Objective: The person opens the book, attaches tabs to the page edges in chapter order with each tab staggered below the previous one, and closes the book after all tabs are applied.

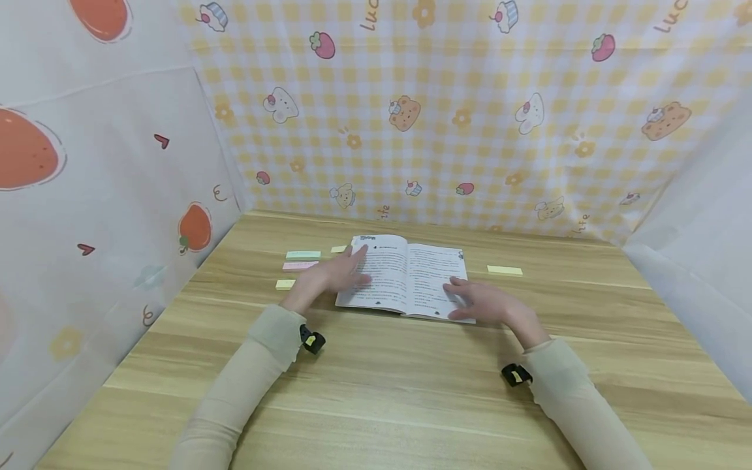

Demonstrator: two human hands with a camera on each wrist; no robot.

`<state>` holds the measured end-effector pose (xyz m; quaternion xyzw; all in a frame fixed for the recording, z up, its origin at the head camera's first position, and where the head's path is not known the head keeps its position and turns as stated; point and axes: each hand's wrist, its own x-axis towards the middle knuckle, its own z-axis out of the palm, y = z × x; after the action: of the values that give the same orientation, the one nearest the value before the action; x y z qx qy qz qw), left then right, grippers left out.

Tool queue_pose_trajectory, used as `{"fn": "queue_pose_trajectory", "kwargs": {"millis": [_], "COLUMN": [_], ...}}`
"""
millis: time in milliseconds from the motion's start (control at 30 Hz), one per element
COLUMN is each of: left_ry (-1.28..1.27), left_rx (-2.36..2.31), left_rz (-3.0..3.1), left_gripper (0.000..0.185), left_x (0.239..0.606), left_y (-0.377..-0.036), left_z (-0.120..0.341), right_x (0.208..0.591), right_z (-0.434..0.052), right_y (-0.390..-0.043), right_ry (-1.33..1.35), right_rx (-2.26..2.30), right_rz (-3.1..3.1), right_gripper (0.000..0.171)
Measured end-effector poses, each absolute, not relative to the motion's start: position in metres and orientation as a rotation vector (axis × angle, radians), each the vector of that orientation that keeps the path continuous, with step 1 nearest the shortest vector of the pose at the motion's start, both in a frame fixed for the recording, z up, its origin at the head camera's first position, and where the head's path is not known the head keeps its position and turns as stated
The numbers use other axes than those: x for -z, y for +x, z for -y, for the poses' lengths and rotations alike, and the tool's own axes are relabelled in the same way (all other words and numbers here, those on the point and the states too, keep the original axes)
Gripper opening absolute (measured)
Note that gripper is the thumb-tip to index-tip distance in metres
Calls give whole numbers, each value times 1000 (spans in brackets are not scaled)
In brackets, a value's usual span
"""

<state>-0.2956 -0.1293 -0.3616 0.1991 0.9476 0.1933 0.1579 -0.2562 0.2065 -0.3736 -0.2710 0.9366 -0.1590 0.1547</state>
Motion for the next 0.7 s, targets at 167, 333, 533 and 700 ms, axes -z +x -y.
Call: {"fn": "queue_pose_trajectory", "kwargs": {"millis": [167, 333, 533, 700], "left_ry": [613, 620, 647, 671], "left_rx": [-567, -635, -701, -757], "left_rz": [-2905, -3000, -3089, -3134], "left_gripper": [72, 67, 60, 54], "left_x": [362, 361, 359, 357], "left_y": [-300, -301, -304, -306], "left_z": [127, 126, 127, 131], "right_x": [375, 376, 376, 376], "right_z": [-207, -208, -208, -206], "right_y": [-257, -258, -258, -258], "right_ry": [-777, -777, -781, -778], "right_rx": [426, 429, 444, 437], "right_rz": [-2691, -2690, -2692, -2695], "right_gripper": [68, 69, 70, 69]}}
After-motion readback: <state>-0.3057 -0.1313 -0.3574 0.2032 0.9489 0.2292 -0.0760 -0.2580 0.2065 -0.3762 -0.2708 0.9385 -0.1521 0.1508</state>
